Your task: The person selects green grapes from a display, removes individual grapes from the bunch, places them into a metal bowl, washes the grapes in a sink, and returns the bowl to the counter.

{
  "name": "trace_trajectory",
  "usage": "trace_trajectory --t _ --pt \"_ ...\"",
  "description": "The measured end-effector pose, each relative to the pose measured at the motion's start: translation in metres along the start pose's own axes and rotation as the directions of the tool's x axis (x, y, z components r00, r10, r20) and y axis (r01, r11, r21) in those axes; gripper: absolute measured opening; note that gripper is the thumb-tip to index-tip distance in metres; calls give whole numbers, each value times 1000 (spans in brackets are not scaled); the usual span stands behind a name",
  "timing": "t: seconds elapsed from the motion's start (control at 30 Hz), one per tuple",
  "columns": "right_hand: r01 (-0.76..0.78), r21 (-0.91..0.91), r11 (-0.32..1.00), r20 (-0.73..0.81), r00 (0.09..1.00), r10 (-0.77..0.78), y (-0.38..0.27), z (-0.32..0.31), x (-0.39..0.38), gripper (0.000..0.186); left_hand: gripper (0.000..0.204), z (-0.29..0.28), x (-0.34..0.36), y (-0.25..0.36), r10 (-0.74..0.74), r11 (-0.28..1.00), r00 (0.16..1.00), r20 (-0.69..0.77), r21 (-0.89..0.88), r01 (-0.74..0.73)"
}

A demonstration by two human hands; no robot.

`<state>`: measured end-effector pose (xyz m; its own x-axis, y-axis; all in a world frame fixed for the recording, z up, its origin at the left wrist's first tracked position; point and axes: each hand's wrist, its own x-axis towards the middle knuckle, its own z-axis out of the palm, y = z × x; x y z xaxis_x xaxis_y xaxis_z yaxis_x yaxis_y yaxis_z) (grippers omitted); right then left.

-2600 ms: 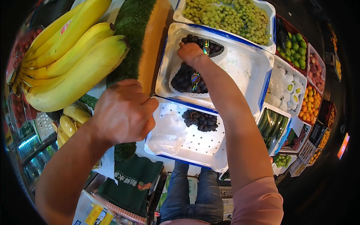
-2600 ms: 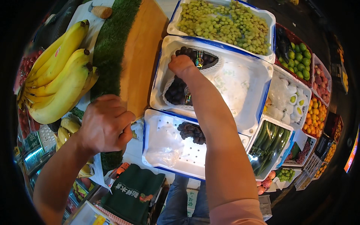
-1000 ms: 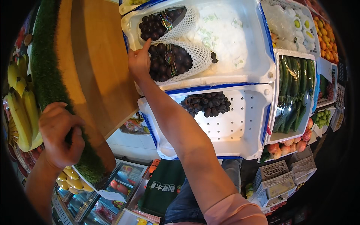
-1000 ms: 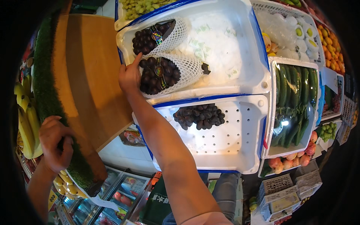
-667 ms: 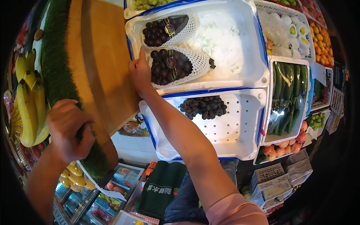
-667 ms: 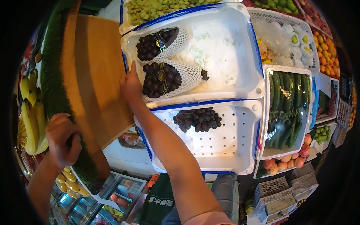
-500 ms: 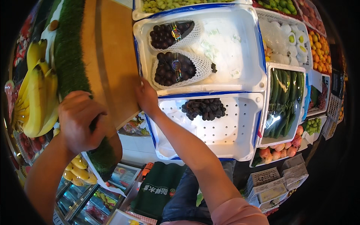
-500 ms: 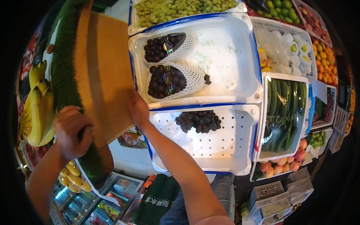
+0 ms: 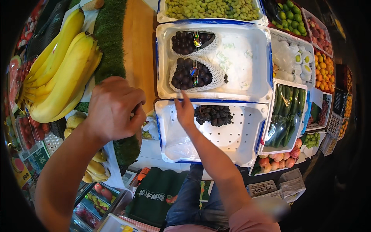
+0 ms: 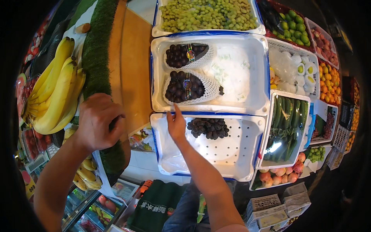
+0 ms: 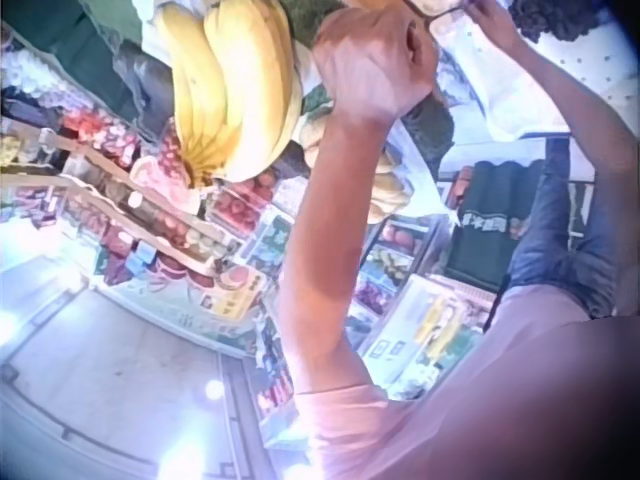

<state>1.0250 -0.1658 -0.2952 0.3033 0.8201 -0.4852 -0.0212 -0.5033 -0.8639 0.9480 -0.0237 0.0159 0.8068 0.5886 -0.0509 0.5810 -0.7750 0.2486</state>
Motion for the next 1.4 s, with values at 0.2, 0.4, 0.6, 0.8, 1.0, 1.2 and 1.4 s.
trace_trajectory --t 0.2,0.4,0.6,0.8,1.0,1.2,1.4 --pt "116 -249 962 79 992 -99 -21 -15 52 65 10 -2 -1 -1 -13 999 1000 10 -51 14" --pt "58 -395 917 63 997 -37 -20 -15 58 61 12 -1 -1 -2 -4 998 1000 -16 -58 3" --pt "129 -361 924 -46 987 -156 -13 -16 57 42 13 -1 -2 -2 -12 998 1000 -8 -68 12" --pt "91 -338 937 -55 992 -116 0 -8 54 39 13 -1 -1 -2 -15 997 1000 1 -72 15" --pt "-162 224 961 -120 974 193 -15 13 62 27 11 0 0 0 -31 998 999 14 -48 32" --pt "-388 786 481 111 854 509 -64 23 63 14 10 -1 2 2 -35 999 999 18 -28 35" --pt "-315 852 419 103 885 455 -83 16 64 9 10 -1 3 3 -18 1000 1000 20 -20 18"
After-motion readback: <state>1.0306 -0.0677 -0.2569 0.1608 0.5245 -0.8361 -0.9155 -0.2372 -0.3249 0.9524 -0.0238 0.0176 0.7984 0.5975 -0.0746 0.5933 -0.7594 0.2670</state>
